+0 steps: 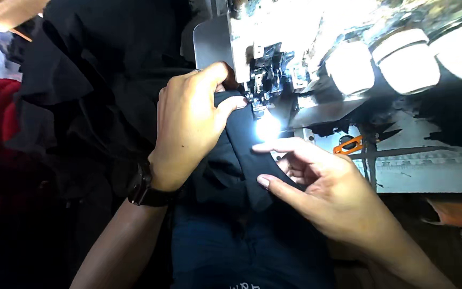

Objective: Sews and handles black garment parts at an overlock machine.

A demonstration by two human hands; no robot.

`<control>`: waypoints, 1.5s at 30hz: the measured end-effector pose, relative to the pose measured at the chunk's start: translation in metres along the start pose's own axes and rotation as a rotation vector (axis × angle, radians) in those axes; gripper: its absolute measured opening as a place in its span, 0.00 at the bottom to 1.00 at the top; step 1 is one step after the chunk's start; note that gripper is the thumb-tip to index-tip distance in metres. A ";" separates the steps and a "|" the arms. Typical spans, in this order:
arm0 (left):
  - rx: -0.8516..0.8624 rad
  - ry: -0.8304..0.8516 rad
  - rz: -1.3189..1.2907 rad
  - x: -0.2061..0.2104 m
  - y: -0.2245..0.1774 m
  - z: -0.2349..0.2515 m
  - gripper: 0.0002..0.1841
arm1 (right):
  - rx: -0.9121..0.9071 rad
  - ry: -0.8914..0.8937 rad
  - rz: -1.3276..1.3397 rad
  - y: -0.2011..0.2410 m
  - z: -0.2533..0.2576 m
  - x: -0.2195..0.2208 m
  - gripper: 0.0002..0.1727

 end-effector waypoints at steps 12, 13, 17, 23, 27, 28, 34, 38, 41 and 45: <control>0.006 -0.169 -0.099 0.035 0.016 0.021 0.11 | 0.162 -0.107 0.185 0.002 0.021 -0.007 0.38; 0.008 -0.189 -0.117 0.037 0.018 0.024 0.11 | 0.160 -0.108 0.213 0.002 0.021 -0.007 0.38; 0.016 -0.226 -0.148 0.041 0.018 0.025 0.11 | 0.165 -0.103 0.290 0.004 0.014 -0.002 0.39; 0.036 -0.201 -0.193 0.041 0.021 0.023 0.10 | -0.006 -0.183 0.258 0.004 -0.007 0.009 0.11; 0.051 -0.207 -0.219 0.042 0.025 0.029 0.11 | -0.011 -0.184 0.212 0.003 -0.005 0.010 0.07; 0.045 -0.204 -0.214 0.042 0.026 0.031 0.11 | -0.002 -0.184 0.210 0.003 -0.004 0.010 0.07; 0.010 -0.197 -0.168 0.040 0.027 0.043 0.11 | 0.011 -0.207 0.200 0.003 0.004 0.011 0.06; -0.002 -0.183 -0.154 0.035 0.028 0.052 0.11 | 0.013 -0.222 0.181 0.004 0.011 0.010 0.06; -0.022 -0.173 -0.144 0.033 0.029 0.059 0.13 | 0.009 -0.232 0.187 0.004 0.016 0.011 0.06; -0.028 -0.173 -0.132 0.032 0.034 0.067 0.10 | -0.014 -0.254 0.179 0.003 0.025 0.009 0.06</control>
Point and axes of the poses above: each hand's wrist, its own z-axis towards the middle knuckle, its own x-axis out of the palm, y = z × x, the point moved 1 cm from there along z, towards the middle knuckle, and after that the axes turned 2 degrees about y, right-handed, at the moved point
